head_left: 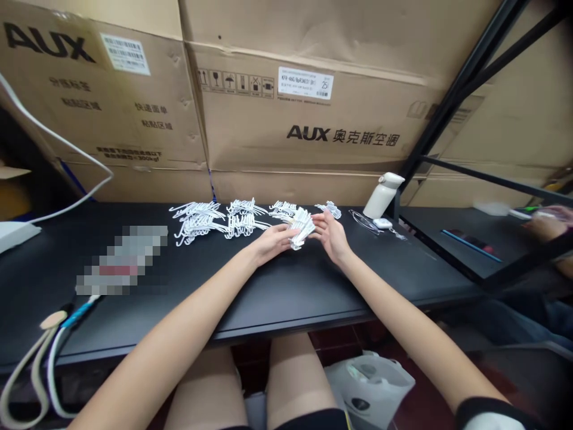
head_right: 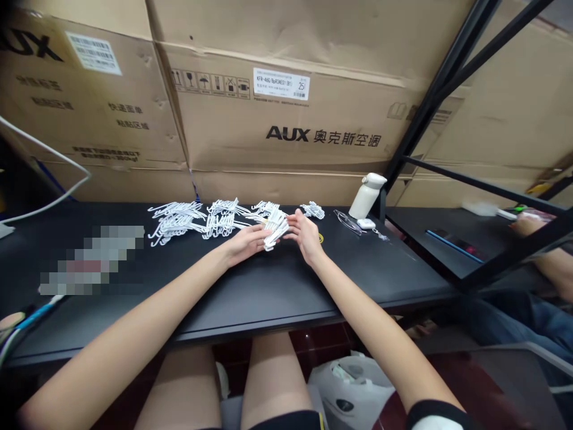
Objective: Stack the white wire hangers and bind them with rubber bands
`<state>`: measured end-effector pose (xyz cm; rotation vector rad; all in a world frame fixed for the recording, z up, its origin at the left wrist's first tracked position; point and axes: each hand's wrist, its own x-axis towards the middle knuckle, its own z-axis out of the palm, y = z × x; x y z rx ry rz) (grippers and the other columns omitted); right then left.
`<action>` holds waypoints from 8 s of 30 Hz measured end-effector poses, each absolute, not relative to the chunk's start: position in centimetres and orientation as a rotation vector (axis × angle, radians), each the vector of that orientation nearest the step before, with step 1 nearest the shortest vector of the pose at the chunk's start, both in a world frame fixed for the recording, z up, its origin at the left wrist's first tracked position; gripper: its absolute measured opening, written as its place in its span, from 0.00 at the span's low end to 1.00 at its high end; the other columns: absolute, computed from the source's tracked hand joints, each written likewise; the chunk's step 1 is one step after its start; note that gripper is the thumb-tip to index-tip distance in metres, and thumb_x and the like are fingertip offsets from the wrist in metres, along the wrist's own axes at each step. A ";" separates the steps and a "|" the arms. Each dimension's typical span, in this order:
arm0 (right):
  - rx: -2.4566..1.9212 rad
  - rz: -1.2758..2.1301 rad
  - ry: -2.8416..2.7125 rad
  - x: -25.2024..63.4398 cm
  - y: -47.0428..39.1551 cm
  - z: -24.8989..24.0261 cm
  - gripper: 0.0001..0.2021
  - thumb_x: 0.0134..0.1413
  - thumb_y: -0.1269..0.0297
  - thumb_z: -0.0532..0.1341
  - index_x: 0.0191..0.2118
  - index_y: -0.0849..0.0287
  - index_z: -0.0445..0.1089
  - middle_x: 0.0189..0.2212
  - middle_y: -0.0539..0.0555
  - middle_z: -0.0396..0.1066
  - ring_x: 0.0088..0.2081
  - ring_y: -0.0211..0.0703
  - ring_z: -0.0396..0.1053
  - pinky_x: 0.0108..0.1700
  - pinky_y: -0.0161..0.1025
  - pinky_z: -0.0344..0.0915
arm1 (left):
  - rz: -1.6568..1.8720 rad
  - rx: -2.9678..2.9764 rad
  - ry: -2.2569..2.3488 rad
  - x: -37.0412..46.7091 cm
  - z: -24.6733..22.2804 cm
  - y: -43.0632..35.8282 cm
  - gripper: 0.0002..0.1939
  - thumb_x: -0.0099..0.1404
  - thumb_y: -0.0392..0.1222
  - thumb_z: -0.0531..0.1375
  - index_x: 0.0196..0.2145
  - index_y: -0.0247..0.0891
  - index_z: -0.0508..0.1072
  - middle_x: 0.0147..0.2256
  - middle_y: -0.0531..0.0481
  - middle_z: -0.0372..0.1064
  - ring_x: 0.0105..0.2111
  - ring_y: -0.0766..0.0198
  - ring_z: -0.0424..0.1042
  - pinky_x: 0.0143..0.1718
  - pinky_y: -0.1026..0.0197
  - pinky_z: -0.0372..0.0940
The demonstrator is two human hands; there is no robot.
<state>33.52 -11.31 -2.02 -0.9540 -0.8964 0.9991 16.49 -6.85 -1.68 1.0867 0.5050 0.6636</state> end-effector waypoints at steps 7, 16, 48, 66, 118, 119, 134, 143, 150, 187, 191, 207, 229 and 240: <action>-1.123 1.050 -1.050 33.1 -11.6 -2.7 0.14 0.44 0.60 0.69 0.37 0.59 0.71 0.35 0.52 0.74 0.35 0.39 0.73 0.31 0.33 0.72 | 0.861 1.445 0.674 16.7 -3.1 -6.3 0.16 0.50 0.43 0.69 0.34 0.33 0.72 0.33 0.47 0.74 0.33 0.62 0.73 0.40 0.57 0.67; -0.983 1.495 -0.830 33.4 -11.8 -1.7 0.13 0.63 0.58 0.52 0.41 0.62 0.67 0.41 0.62 0.76 0.40 0.48 0.77 0.32 0.38 0.73 | 1.279 2.588 1.240 16.3 -2.3 -7.6 0.08 0.58 0.36 0.60 0.37 0.38 0.69 0.40 0.45 0.69 0.39 0.56 0.70 0.39 0.56 0.63; -0.997 0.583 -0.247 45.9 -6.3 -5.4 0.08 0.49 0.80 0.58 0.31 0.60 0.64 0.29 0.52 0.72 0.41 0.41 0.76 0.48 0.39 0.74 | 0.897 2.568 1.124 15.7 -4.4 -6.0 0.13 0.60 0.41 0.58 0.43 0.37 0.69 0.54 0.37 0.61 0.58 0.46 0.58 0.57 0.43 0.55; -1.331 0.329 -0.706 46.7 -1.7 -7.6 0.14 0.44 0.71 0.61 0.40 0.68 0.74 0.36 0.61 0.77 0.37 0.46 0.76 0.42 0.41 0.73 | 0.847 2.565 1.117 15.6 -4.5 -6.0 0.11 0.61 0.41 0.57 0.41 0.38 0.70 0.50 0.40 0.64 0.53 0.48 0.62 0.54 0.44 0.57; -1.705 -0.367 -1.769 29.7 1.3 -5.0 0.27 0.58 0.51 0.57 0.57 0.64 0.64 0.58 0.67 0.60 0.58 0.60 0.57 0.57 0.53 0.55 | 0.815 2.571 1.158 15.6 -4.1 -6.1 0.09 0.59 0.34 0.55 0.37 0.36 0.73 0.38 0.44 0.73 0.41 0.55 0.71 0.46 0.55 0.65; -1.735 -0.354 -1.784 29.5 1.6 -5.2 0.27 0.58 0.50 0.57 0.58 0.63 0.64 0.59 0.67 0.60 0.58 0.60 0.57 0.56 0.53 0.55 | 0.821 2.583 1.158 15.6 -4.1 -6.1 0.09 0.59 0.34 0.55 0.37 0.36 0.73 0.38 0.44 0.73 0.41 0.55 0.71 0.46 0.55 0.65; -1.406 -0.141 -1.627 28.3 0.0 -4.5 0.12 0.58 0.62 0.54 0.37 0.61 0.73 0.39 0.60 0.75 0.42 0.48 0.69 0.48 0.43 0.62 | 1.109 2.110 1.138 15.6 -3.2 -5.9 0.08 0.64 0.35 0.52 0.42 0.37 0.62 0.33 0.44 0.72 0.32 0.56 0.73 0.38 0.54 0.66; -1.341 0.238 -1.900 26.6 -1.8 -4.6 0.07 0.48 0.71 0.57 0.24 0.63 0.70 0.23 0.53 0.71 0.25 0.40 0.65 0.32 0.35 0.61 | 1.637 1.902 1.190 14.0 0.5 -4.5 0.19 0.60 0.33 0.54 0.49 0.38 0.58 0.47 0.40 0.65 0.49 0.57 0.66 0.52 0.52 0.61; -1.400 0.381 -1.946 27.6 -1.5 -4.3 0.06 0.48 0.71 0.60 0.26 0.63 0.74 0.23 0.51 0.73 0.25 0.38 0.66 0.31 0.34 0.61 | 0.880 2.580 1.323 12.1 1.7 -3.2 0.14 0.67 0.39 0.49 0.48 0.34 0.66 0.47 0.39 0.70 0.49 0.51 0.68 0.52 0.49 0.60; -1.166 -0.006 -1.958 26.7 -5.1 -3.0 0.11 0.63 0.62 0.51 0.40 0.59 0.69 0.36 0.56 0.69 0.32 0.41 0.66 0.40 0.39 0.65 | 1.253 2.579 1.260 9.6 -1.1 -3.4 0.19 0.69 0.47 0.50 0.50 0.34 0.68 0.38 0.45 0.74 0.36 0.60 0.72 0.46 0.58 0.61; -1.286 0.003 -1.988 26.7 -5.0 -3.5 0.16 0.65 0.59 0.50 0.49 0.60 0.68 0.42 0.59 0.71 0.37 0.44 0.69 0.44 0.42 0.67 | 1.416 2.474 1.392 9.4 -0.7 -3.3 0.17 0.69 0.47 0.50 0.48 0.35 0.70 0.37 0.45 0.75 0.36 0.59 0.72 0.48 0.56 0.58; -1.534 -0.066 -2.418 27.5 -4.9 -3.9 0.23 0.63 0.53 0.52 0.58 0.59 0.66 0.60 0.65 0.61 0.63 0.61 0.52 0.62 0.60 0.49 | 1.227 2.254 1.298 8.7 -2.4 -1.6 0.16 0.67 0.49 0.53 0.44 0.37 0.72 0.33 0.48 0.73 0.33 0.61 0.72 0.38 0.60 0.64; -1.366 0.365 -1.840 27.3 -3.5 -4.9 0.05 0.51 0.69 0.60 0.28 0.61 0.73 0.28 0.52 0.73 0.30 0.39 0.67 0.38 0.37 0.64 | 1.194 2.270 1.167 8.5 -2.7 -1.1 0.17 0.67 0.50 0.52 0.45 0.36 0.71 0.31 0.49 0.70 0.32 0.60 0.69 0.37 0.60 0.61; -1.280 0.541 -1.916 28.2 -2.8 -5.0 0.07 0.53 0.67 0.58 0.30 0.61 0.73 0.27 0.52 0.74 0.30 0.39 0.68 0.38 0.37 0.64 | 1.100 2.338 1.073 8.6 -2.3 -1.9 0.15 0.70 0.48 0.47 0.42 0.37 0.68 0.31 0.49 0.70 0.31 0.61 0.68 0.38 0.59 0.61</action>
